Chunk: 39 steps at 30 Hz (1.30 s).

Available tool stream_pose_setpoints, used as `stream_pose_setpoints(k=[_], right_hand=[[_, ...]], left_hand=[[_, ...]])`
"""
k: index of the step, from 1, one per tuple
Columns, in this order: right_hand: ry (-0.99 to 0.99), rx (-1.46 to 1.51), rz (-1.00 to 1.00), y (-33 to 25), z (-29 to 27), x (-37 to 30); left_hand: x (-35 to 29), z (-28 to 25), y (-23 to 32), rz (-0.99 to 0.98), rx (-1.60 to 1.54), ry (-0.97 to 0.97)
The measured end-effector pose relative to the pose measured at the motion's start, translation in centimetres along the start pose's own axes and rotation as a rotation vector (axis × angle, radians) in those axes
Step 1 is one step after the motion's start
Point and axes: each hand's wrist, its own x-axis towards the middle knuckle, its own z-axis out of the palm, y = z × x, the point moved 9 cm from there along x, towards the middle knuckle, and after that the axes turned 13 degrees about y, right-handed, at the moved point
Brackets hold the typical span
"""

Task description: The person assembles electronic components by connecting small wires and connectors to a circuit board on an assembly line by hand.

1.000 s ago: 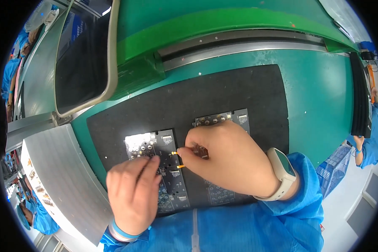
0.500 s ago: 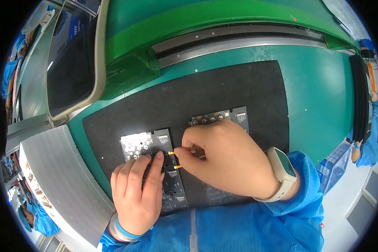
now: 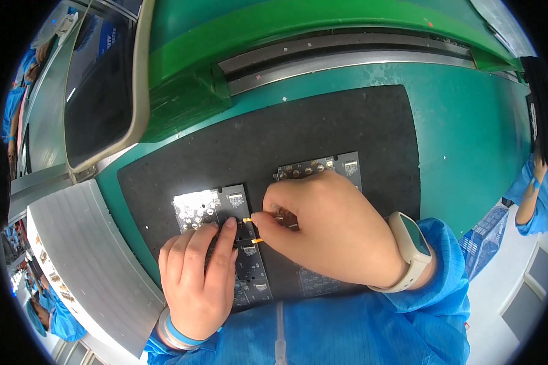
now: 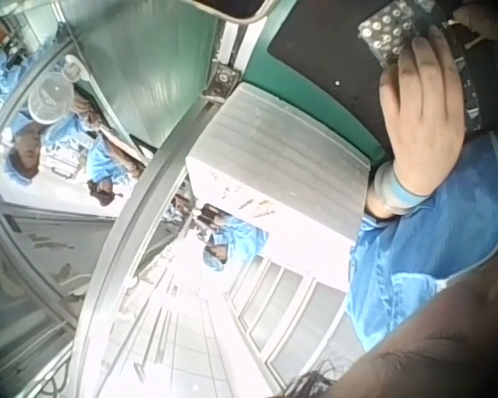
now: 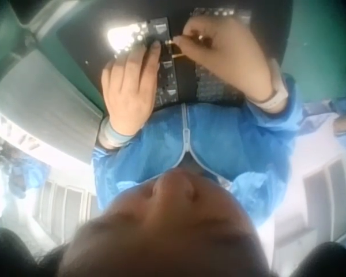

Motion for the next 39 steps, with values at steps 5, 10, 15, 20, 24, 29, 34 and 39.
stream_pose_setpoints(k=[5, 10, 15, 20, 24, 29, 34, 39], right_hand=[[0.004, -0.018, -0.017, -0.1, 0.0, 0.0], [0.01, -0.022, -0.025, 0.0, 0.0, 0.0], [0.013, -0.024, -0.016, 0.0, 0.0, 0.0], [-0.054, -0.058, -0.056, -0.6, -0.6, -0.2], [-0.278, -0.071, -0.017, 0.1, -1.0, -1.5], [-0.223, -0.018, 0.016, 0.5, -2.1, -2.5], [-0.289, 0.29, 0.149, 1.2, -0.4, -4.7], [-0.456, 0.529, 0.291, 0.3, 2.3, -6.2]], left_hand=[[0.0, 0.0, 0.0, 0.007, 0.011, -0.001], [-0.1, 0.1, 0.1, 0.013, 0.019, 0.001], [0.1, 0.0, 0.2, 0.028, 0.039, 0.012], [0.0, 0.4, 0.5, 0.028, 0.106, -0.04], [-0.1, 0.5, 0.4, 0.04, 0.113, -0.038], [0.0, 0.3, 0.2, 0.041, 0.082, -0.022], [-0.1, -1.1, -0.6, -0.086, -0.277, 0.068], [-0.2, -2.4, 0.3, -0.093, -0.773, 0.123]])
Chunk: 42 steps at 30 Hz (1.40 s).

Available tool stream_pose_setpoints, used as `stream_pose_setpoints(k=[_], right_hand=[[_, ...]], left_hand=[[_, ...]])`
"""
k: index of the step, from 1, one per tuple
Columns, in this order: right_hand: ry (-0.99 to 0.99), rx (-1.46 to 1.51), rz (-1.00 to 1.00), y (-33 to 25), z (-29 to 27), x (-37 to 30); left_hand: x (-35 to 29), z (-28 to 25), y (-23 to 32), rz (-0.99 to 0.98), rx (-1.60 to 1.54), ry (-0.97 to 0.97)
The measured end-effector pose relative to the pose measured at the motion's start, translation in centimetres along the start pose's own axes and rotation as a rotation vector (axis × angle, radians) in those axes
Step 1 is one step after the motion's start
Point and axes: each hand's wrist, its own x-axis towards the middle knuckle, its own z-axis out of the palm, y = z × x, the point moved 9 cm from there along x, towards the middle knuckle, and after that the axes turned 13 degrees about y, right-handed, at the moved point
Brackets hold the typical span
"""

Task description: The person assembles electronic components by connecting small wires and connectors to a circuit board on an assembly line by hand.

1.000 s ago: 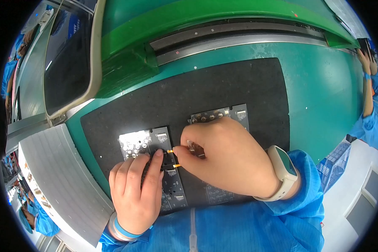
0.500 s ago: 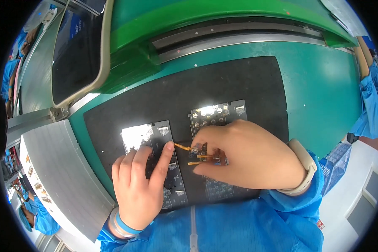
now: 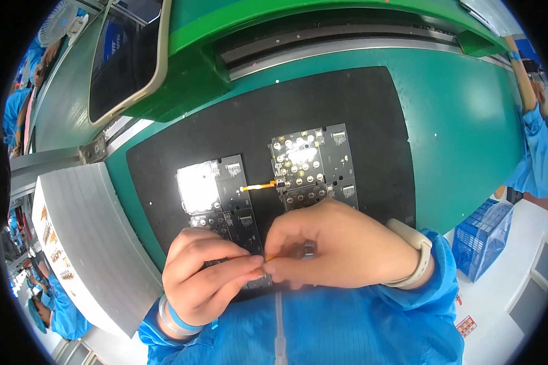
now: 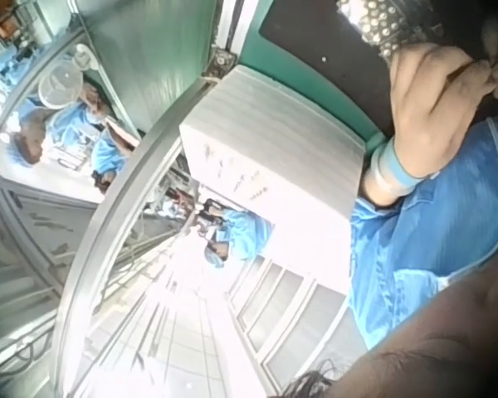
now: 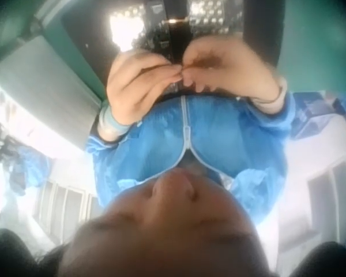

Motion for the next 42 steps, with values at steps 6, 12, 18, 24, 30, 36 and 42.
stream_pose_setpoints(k=[6, 12, 18, 24, 30, 36, 42], right_hand=[[0.114, -0.26, -0.077, 0.1, 0.3, 0.4], [0.324, -0.436, -0.283, -1.0, -0.5, 1.0], [0.402, -0.497, -0.231, -0.3, -1.0, 1.1], [0.438, -0.499, -0.187, -0.2, -1.1, 1.2], [0.448, -0.494, -0.206, -0.2, -1.3, 1.1], [0.451, -0.511, -0.237, -0.5, -1.2, 1.1], [0.466, -0.518, -0.221, -0.5, -1.3, 1.1]], left_hand=[[-1.3, -0.2, 1.0, 0.194, 0.268, -0.022], [-2.3, -1.2, 0.6, 0.202, 0.522, -0.058], [-2.6, -3.8, -1.8, -0.09, 0.837, -0.029], [-4.1, 0.0, -0.5, 0.087, 0.588, -0.106], [-4.4, 1.2, -0.4, 0.172, 0.682, -0.1], [-4.4, 1.4, -0.4, 0.19, 0.716, -0.091], [-4.4, 1.6, -0.3, 0.198, 0.753, -0.112]])
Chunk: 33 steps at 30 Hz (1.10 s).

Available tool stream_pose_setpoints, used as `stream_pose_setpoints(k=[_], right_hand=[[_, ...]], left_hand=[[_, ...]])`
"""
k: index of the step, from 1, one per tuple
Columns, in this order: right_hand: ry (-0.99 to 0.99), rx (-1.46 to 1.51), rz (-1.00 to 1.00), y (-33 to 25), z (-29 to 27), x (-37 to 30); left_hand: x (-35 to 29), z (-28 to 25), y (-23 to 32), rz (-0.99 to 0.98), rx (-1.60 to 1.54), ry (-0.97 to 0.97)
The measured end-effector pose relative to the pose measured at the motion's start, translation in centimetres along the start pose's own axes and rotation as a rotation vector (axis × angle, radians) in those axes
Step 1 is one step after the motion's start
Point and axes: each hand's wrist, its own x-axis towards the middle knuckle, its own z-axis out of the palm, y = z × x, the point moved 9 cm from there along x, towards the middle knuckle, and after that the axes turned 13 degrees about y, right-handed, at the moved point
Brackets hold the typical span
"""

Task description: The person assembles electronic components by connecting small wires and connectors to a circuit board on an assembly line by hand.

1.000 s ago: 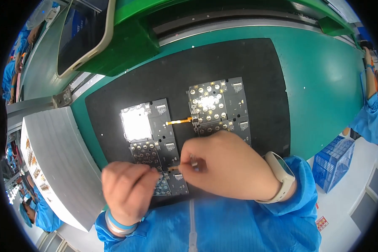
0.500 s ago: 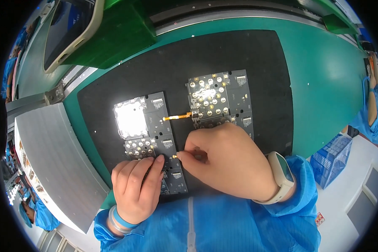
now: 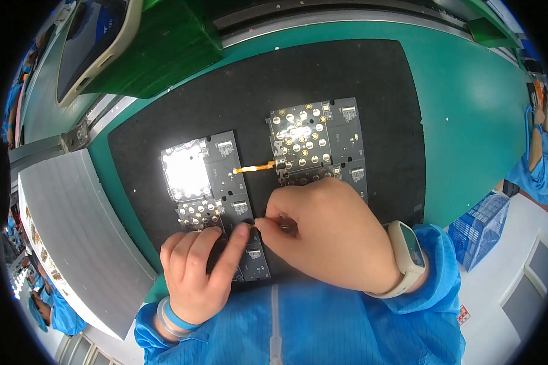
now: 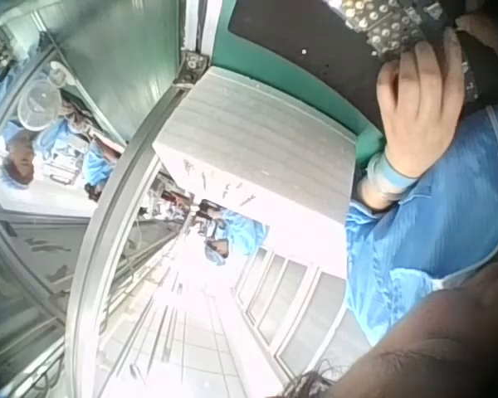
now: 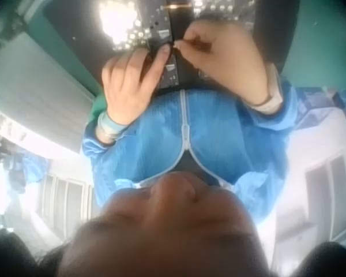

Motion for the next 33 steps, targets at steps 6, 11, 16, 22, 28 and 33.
stream_pose_setpoints(k=[6, 11, 16, 22, 28, 33], right_hand=[[-0.007, -0.036, 0.006, -0.5, -1.1, -0.5], [0.086, 0.002, -0.022, -0.8, -3.4, -1.7], [-0.521, 0.509, 0.021, -1.2, 3.3, -5.8], [-0.449, 0.367, 0.06, -0.3, 3.3, -6.1], [-0.342, 0.121, -0.092, -0.7, 2.2, -6.3], [-0.036, 0.012, -0.011, 0.5, 0.4, -5.0]], left_hand=[[0.2, 0.3, 0.5, 0.012, 0.068, -0.062], [0.4, -0.1, -0.6, -0.09, -0.156, -0.057], [0.5, -1.7, -0.3, -0.191, -0.83, 0.046], [-0.2, -2.6, 0.7, -0.094, -0.775, 0.102], [-1.4, -2.5, 2.3, 0.04, -0.506, 0.026], [-1.9, -2.4, 1.6, -0.074, -0.539, -0.026]])
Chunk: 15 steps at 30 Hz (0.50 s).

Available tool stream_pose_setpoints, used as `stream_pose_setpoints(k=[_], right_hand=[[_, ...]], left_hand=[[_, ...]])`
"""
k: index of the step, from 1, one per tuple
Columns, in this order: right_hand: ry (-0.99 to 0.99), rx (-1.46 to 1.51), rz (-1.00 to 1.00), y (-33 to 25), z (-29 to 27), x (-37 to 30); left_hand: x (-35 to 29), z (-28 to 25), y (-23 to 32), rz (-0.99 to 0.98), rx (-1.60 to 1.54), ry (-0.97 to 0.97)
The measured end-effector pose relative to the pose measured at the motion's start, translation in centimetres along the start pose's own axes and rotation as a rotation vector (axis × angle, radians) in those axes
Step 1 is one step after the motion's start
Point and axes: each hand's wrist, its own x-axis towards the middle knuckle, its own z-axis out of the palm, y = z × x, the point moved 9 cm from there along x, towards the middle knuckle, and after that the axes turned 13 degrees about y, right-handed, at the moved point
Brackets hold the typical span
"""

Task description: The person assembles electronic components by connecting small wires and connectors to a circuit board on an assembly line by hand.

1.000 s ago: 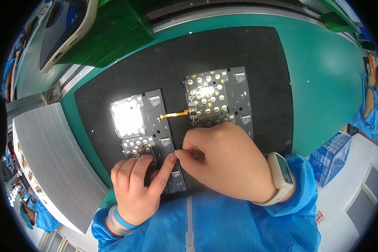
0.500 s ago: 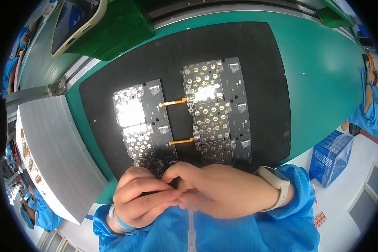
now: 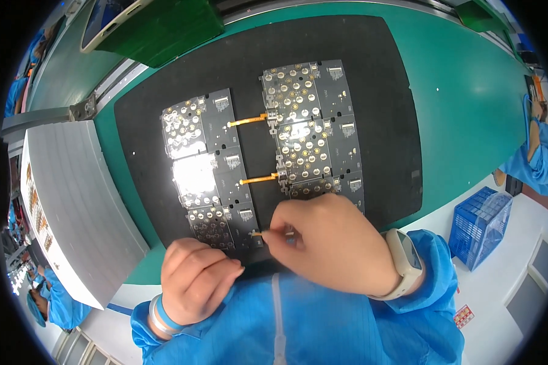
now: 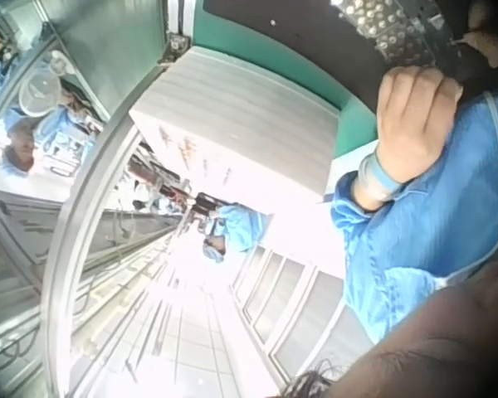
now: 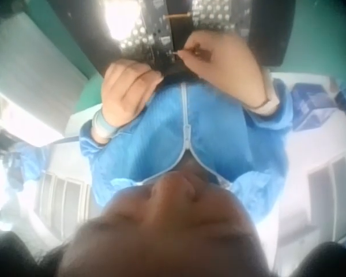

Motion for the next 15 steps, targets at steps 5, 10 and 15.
stream_pose_setpoints(k=[5, 10, 15], right_hand=[[-0.001, 0.035, 0.047, 1.0, 0.4, 0.0], [-0.03, 0.025, 0.032, 0.9, 0.7, 0.2], [-0.026, 0.02, 0.028, 0.8, 0.6, 0.3]], left_hand=[[-0.7, 0.8, 0.3, -0.003, 0.081, -0.05], [-1.0, 1.2, -0.2, 0.09, 0.333, 0.007], [-0.9, 1.6, 0.1, 0.132, 0.423, -0.028]])
